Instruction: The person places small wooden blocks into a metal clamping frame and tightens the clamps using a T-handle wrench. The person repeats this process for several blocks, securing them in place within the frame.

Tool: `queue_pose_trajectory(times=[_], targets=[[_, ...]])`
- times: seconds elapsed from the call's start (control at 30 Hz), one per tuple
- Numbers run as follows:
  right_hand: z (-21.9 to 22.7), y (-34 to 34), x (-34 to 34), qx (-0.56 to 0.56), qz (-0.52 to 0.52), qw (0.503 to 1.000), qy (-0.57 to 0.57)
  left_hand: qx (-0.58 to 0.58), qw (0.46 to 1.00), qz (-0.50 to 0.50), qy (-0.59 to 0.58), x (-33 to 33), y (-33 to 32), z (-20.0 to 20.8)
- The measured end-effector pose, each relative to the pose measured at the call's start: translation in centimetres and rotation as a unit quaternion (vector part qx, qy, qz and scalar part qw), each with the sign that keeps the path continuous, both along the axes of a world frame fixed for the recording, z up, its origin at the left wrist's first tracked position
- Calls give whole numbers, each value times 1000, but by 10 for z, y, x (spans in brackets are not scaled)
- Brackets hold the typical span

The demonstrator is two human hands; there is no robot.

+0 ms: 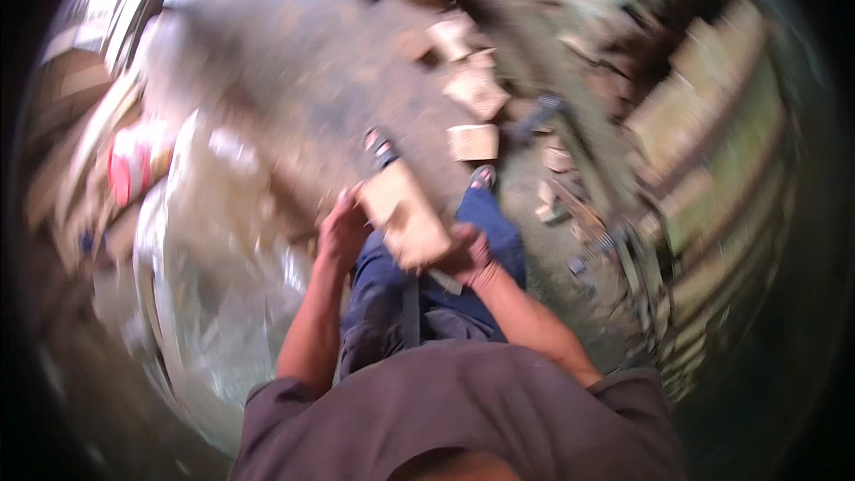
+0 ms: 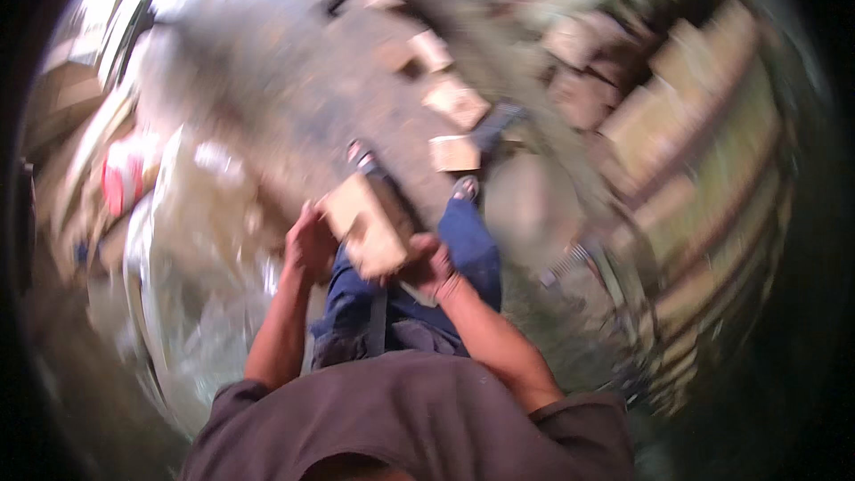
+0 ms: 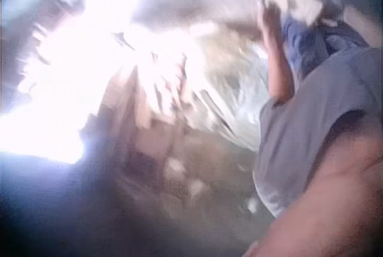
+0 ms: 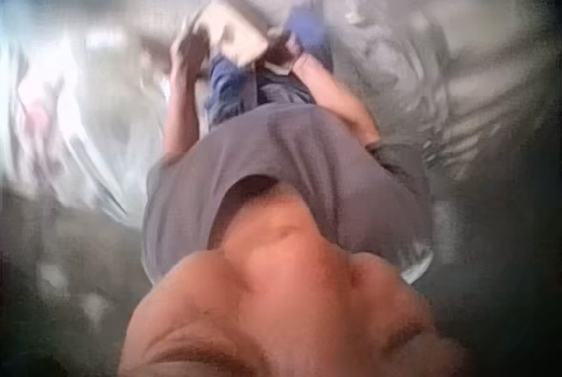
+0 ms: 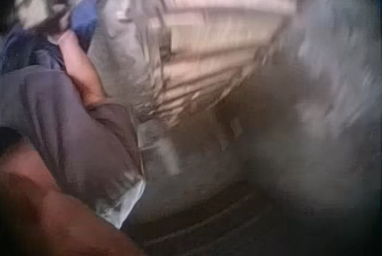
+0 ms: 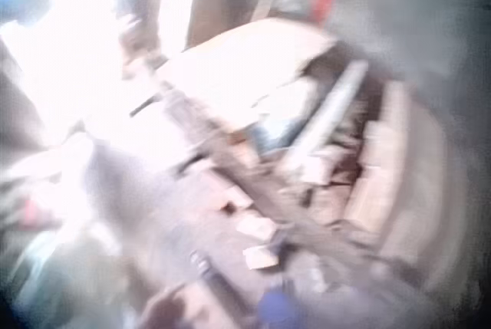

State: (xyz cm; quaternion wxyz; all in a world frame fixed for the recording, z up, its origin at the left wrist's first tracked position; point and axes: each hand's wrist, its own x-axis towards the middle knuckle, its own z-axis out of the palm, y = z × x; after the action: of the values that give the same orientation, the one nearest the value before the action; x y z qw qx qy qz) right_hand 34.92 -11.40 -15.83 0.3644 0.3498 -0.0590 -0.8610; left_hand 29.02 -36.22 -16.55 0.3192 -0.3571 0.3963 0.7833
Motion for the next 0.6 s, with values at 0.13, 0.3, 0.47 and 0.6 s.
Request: queue_pose_trajectory(times=[0.13,0.3,0.47,0.6], targets=[[-10,64,108,185,-2,957,224,52,945,-295,130,-27,76,120],[-9,116,220,669,56,633,385,41,864,-448,226,10,181,170],[134,203,268,398,-255,873,120,6,761,-550,344,67,334,261],[125,251,353,207,-503,835,86,-78,604,-591,528,99,449,323]])
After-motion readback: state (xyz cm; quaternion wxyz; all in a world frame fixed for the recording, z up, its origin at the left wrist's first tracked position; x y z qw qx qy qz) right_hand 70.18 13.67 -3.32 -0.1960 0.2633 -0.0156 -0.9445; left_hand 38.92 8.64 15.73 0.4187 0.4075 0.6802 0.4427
